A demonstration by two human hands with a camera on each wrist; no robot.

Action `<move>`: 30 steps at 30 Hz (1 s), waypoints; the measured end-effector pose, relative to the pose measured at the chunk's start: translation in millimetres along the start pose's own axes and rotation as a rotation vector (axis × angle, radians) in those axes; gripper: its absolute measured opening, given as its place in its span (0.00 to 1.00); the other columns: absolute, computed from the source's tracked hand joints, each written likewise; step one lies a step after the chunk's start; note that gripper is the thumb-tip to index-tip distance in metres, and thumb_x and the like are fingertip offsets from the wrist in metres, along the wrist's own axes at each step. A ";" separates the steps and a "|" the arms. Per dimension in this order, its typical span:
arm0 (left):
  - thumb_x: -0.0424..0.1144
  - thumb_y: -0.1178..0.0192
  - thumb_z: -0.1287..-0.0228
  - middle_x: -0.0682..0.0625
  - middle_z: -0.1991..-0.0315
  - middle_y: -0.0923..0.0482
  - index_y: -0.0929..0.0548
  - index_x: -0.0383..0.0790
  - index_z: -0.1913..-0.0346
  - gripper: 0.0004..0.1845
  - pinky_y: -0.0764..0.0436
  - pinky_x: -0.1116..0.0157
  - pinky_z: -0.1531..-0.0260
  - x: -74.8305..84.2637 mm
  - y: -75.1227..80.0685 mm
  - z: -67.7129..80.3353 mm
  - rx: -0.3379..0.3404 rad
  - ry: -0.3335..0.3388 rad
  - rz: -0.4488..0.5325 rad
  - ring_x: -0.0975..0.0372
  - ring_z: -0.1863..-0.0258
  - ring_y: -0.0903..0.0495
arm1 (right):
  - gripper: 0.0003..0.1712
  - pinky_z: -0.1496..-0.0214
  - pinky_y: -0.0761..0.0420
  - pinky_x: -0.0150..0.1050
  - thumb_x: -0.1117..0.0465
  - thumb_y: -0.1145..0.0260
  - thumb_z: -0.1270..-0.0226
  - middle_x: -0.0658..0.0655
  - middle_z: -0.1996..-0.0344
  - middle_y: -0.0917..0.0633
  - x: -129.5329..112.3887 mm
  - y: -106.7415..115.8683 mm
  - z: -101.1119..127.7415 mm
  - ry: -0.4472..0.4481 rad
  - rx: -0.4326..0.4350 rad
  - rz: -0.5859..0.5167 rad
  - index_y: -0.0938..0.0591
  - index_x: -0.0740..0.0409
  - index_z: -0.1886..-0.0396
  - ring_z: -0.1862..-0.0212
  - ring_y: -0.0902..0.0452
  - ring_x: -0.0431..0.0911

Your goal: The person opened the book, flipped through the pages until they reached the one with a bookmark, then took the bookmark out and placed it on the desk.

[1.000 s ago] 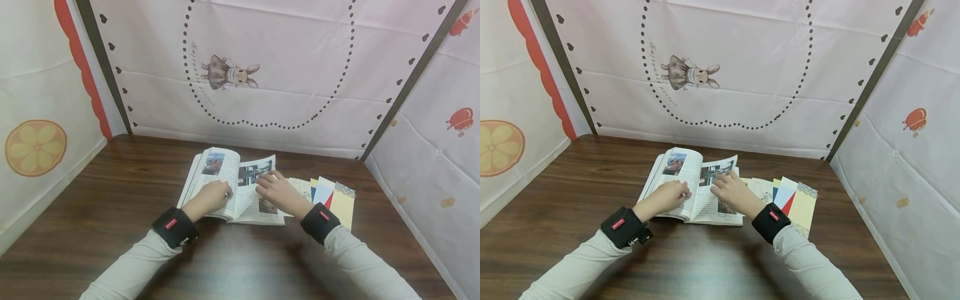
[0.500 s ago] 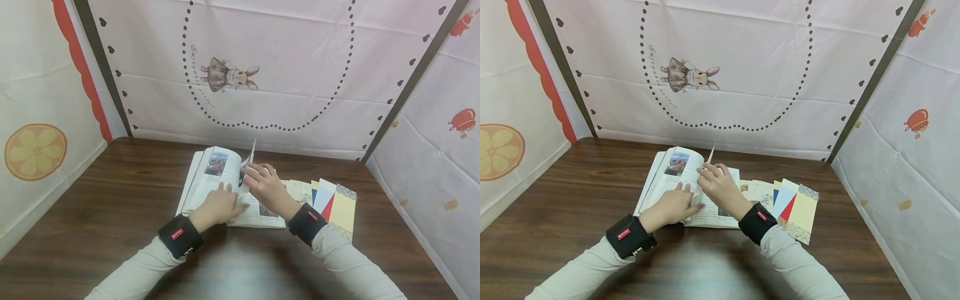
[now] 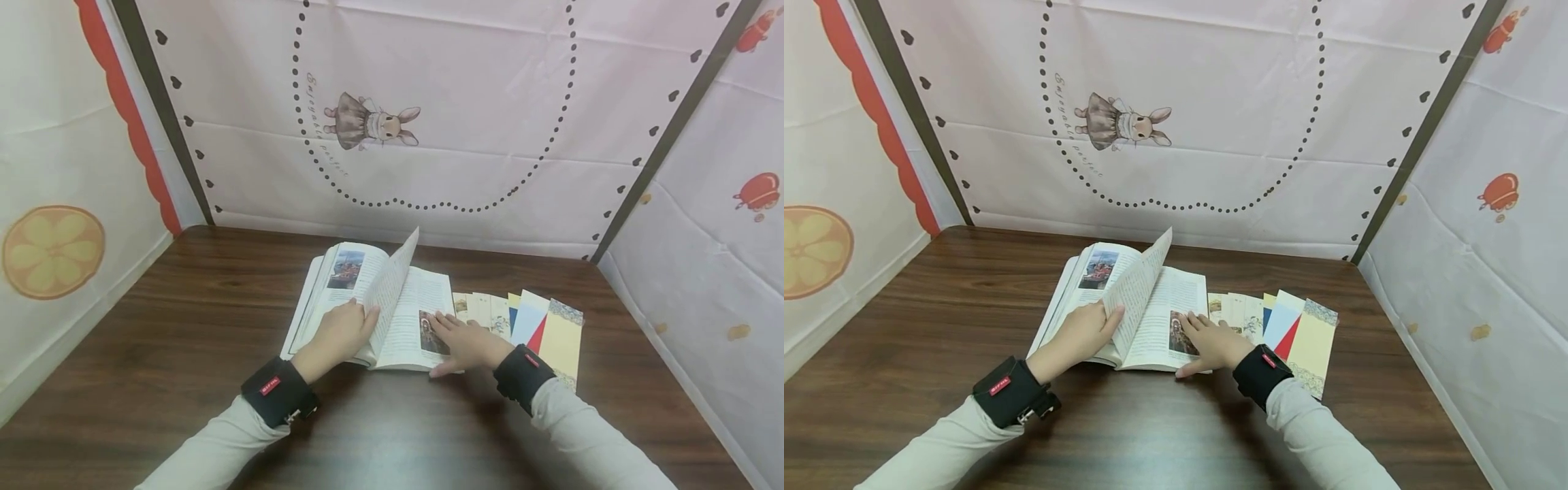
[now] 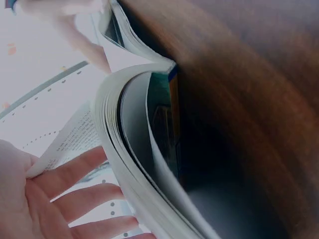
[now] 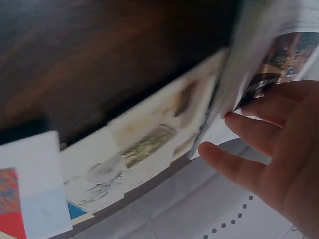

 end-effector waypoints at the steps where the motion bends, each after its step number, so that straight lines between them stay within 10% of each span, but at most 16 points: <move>1: 0.46 0.57 0.29 0.32 0.68 0.18 0.23 0.33 0.79 0.25 0.20 0.59 0.75 -1.8 0.8 0.5 0.004 0.014 0.032 0.47 0.69 0.16 | 0.59 0.30 0.44 0.61 0.32 0.34 0.49 0.60 0.27 0.43 1.6 -3.6 -0.8 -0.007 -0.014 -0.001 0.46 0.58 0.26 0.26 0.49 0.55; 5: 0.43 0.51 0.33 0.41 0.80 0.21 0.20 0.29 0.69 0.19 0.32 0.67 0.85 -12.2 7.6 1.9 0.076 0.089 0.197 0.59 0.85 0.28 | 0.58 0.29 0.46 0.62 0.31 0.33 0.53 0.59 0.29 0.38 3.8 -7.0 -2.6 -0.013 0.024 0.046 0.42 0.57 0.28 0.27 0.44 0.54; 10: 0.37 0.50 0.35 0.36 0.61 0.16 0.23 0.27 0.47 0.19 0.20 0.56 0.59 -29.0 18.9 4.4 0.214 0.134 0.324 0.50 0.64 0.17 | 0.58 0.30 0.47 0.63 0.30 0.33 0.54 0.59 0.30 0.36 4.4 -6.7 -3.5 -0.007 0.041 0.077 0.39 0.56 0.28 0.29 0.41 0.54; 17: 0.25 0.46 0.44 0.29 0.47 0.25 0.34 0.32 0.34 0.31 0.49 0.33 0.36 -40.8 19.5 9.5 0.235 0.096 0.014 0.36 0.36 0.38 | 0.55 0.30 0.47 0.63 0.31 0.34 0.52 0.58 0.29 0.37 8.1 -7.5 -5.4 0.009 0.028 0.036 0.39 0.53 0.28 0.28 0.42 0.54; 21: 0.23 0.42 0.48 0.31 0.36 0.37 0.34 0.50 0.32 0.38 0.55 0.28 0.39 -27.9 8.6 10.4 0.125 -0.106 -0.201 0.34 0.30 0.52 | 0.54 0.30 0.48 0.64 0.32 0.34 0.50 0.59 0.30 0.36 7.8 -6.6 -5.2 0.015 0.026 -0.001 0.39 0.54 0.29 0.28 0.42 0.55; 25: 0.31 0.38 0.45 0.38 0.29 0.43 0.22 0.52 0.41 0.26 0.45 0.32 0.40 -7.5 -5.5 15.5 -0.117 -0.384 -0.168 0.37 0.29 0.49 | 0.56 0.29 0.48 0.63 0.30 0.35 0.50 0.62 0.30 0.37 3.0 -6.8 -4.8 0.016 0.024 -0.035 0.40 0.58 0.29 0.28 0.43 0.57; 30: 0.52 0.35 0.45 0.41 0.33 0.34 0.25 0.42 0.39 0.31 0.42 0.34 0.39 -1.0 -12.7 15.4 -0.311 -0.356 -0.062 0.40 0.30 0.44 | 0.55 0.29 0.47 0.62 0.31 0.36 0.49 0.64 0.30 0.36 1.9 -7.0 -7.1 0.002 0.033 -0.016 0.39 0.58 0.29 0.29 0.42 0.58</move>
Point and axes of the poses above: each hand's wrist, its own z-axis away from the middle knuckle, its own y-axis out of the back of the hand, x = y × z, the point moved 6 cm from there along -z, towards the middle knuckle
